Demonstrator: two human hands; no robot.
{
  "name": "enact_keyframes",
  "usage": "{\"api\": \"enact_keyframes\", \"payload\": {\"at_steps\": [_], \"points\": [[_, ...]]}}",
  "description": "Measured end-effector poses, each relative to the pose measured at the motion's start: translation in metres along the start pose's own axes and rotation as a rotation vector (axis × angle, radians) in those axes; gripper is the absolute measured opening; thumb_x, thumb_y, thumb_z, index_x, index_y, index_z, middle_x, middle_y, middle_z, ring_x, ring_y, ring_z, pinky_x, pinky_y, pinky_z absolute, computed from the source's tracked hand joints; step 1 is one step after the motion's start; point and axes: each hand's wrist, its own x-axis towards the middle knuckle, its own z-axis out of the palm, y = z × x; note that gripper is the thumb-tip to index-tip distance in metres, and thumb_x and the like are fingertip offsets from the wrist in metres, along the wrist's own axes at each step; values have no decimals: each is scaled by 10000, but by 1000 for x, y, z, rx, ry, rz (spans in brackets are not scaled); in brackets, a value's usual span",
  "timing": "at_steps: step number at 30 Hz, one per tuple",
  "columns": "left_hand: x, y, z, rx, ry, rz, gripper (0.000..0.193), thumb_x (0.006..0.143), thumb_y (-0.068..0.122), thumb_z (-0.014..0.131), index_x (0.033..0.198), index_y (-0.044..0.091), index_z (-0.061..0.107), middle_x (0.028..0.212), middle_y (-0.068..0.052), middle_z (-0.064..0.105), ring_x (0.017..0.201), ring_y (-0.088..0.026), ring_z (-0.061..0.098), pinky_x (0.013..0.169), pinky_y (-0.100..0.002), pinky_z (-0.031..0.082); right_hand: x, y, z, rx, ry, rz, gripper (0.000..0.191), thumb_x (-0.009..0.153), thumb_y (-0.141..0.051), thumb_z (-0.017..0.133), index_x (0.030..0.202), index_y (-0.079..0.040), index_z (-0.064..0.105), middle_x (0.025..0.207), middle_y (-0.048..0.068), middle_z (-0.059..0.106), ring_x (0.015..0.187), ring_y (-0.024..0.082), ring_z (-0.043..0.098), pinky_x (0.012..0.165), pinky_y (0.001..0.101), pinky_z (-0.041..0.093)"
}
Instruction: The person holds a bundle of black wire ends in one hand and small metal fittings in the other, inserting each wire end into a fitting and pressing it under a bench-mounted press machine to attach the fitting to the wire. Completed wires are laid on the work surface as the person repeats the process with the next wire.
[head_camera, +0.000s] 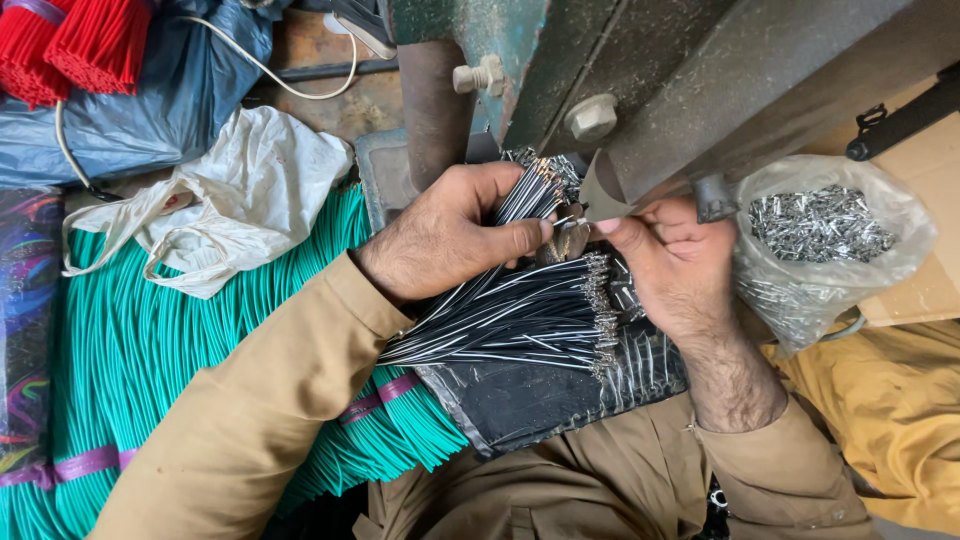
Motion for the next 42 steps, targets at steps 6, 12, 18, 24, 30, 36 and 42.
{"api": "enact_keyframes", "payload": {"at_steps": [6,12,18,24,30,36,42], "points": [[0,2,0,-21,-24,-18,175,998,184,693,1033,14,709,823,37,659,714,-34,572,646,-229,527,2,1,0,-37,-12,20,141,1018,-59,720,1135,20,723,1072,45,751,994,85,673,930,253,561],[1,3,1,13,-14,-3,169,1003,180,694,1021,13,701,833,35,668,744,-29,587,665,-223,526,4,1,-5,-128,13,8,148,990,-54,732,1119,17,719,1055,51,754,969,89,694,896,256,582],[0,7,2,24,4,-32,164,988,183,699,1004,21,703,818,40,669,727,-26,594,640,-218,527,-5,-8,-5,-69,-23,76,127,991,-28,717,1108,17,740,1045,67,773,948,97,699,869,239,580],[0,7,3,-11,-9,-22,148,992,175,694,1011,29,717,816,47,675,743,-18,586,669,-211,525,-12,-34,-28,-470,-180,-123,135,935,-20,737,1069,-11,750,998,59,727,896,132,699,788,253,557],[-2,6,3,-29,-22,-4,150,977,148,705,1066,27,710,823,39,665,755,-26,585,681,-222,532,-12,-29,-40,-744,-214,-10,140,848,-48,789,976,-23,739,838,50,661,729,146,628,626,299,501],[0,5,3,-127,-19,1,156,960,140,724,1045,20,670,861,37,684,773,-38,621,709,-231,560,-19,-13,-46,-437,-64,76,102,938,-30,722,996,21,655,925,61,727,859,117,696,766,254,563],[-1,5,3,-19,13,-59,164,988,190,696,1015,28,690,801,36,652,701,-40,585,626,-229,525,-14,-5,-29,-43,36,-18,80,1021,-3,647,1079,49,664,1047,117,756,989,168,760,926,298,641]]}}
